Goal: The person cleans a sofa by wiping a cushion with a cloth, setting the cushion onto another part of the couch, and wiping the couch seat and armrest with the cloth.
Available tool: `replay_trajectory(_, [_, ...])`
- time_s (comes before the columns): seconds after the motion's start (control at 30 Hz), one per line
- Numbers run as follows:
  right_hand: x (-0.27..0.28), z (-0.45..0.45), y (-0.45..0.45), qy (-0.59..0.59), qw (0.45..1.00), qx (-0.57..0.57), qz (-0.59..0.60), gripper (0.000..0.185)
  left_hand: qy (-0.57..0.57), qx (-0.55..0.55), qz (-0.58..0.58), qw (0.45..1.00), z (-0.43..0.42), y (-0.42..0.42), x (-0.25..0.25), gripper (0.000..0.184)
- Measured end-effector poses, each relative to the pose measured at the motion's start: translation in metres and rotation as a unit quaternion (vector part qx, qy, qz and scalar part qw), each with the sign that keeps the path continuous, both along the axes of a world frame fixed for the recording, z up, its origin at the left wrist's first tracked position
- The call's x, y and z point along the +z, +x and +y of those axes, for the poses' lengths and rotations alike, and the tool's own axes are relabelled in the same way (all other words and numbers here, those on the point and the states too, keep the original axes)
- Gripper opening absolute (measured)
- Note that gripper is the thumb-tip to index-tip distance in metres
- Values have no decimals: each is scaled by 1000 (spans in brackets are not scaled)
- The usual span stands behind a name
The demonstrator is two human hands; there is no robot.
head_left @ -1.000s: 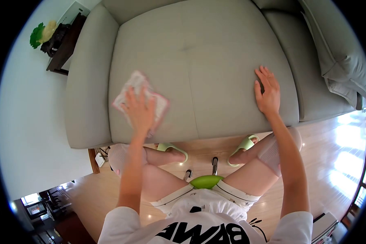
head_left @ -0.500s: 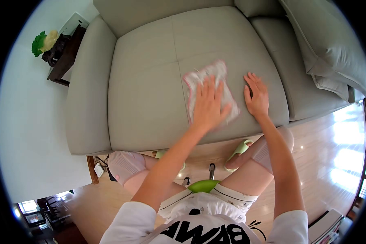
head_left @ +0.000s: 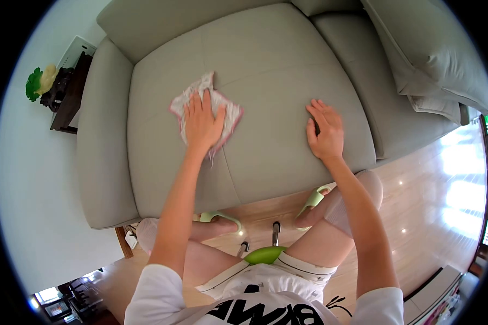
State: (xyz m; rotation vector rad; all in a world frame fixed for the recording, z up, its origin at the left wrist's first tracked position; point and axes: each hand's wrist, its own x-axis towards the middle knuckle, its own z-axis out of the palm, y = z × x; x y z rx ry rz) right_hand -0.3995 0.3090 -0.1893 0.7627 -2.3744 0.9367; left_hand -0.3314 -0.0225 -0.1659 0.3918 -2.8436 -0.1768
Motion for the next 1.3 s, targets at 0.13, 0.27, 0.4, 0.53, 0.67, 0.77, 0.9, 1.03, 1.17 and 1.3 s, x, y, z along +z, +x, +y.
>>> replay_trajectory(0.13, [-1,1,0,-1,1000,1,-2,32,-19,48,-19,998,15,-30,-2,76])
replay_trajectory(0.27, [1,0,2,-4,1000,2,-9,31,31,2,-3,1000,26,-4,2,75])
replay_trajectory(0.4, [0,0,4,10,1000,-3,-12,31,33,-107,12,994,65,63,9,76])
replay_trajectory(0.53, [0,0,6,9,1000,-2,-18,31,65,-193,-6,979,103,113,13,81])
replay_trajectory(0.67, [3,0,3,8,1000,0,-23,30,80,-172,-32,981,70,75,20,79])
replay_trajectory(0.77, [3,0,2,7,1000,-1,-9,30,66,-108,-9,992,31,7,15,77])
replay_trajectory(0.9, [2,1,-2,-4,1000,-3,-1,29,18,-55,59,997,-27,-86,-7,75])
replay_trajectory(1.03, [0,1,0,-14,1000,-7,4,30,-5,-45,64,997,-35,-104,-21,74])
replay_trajectory(1.17, [-2,1,1,-16,1000,-6,-21,30,1,-56,30,998,20,-56,-3,71])
replay_trajectory(1.3, [-3,0,1,-13,1000,-8,-8,30,-12,-44,17,999,85,10,16,64])
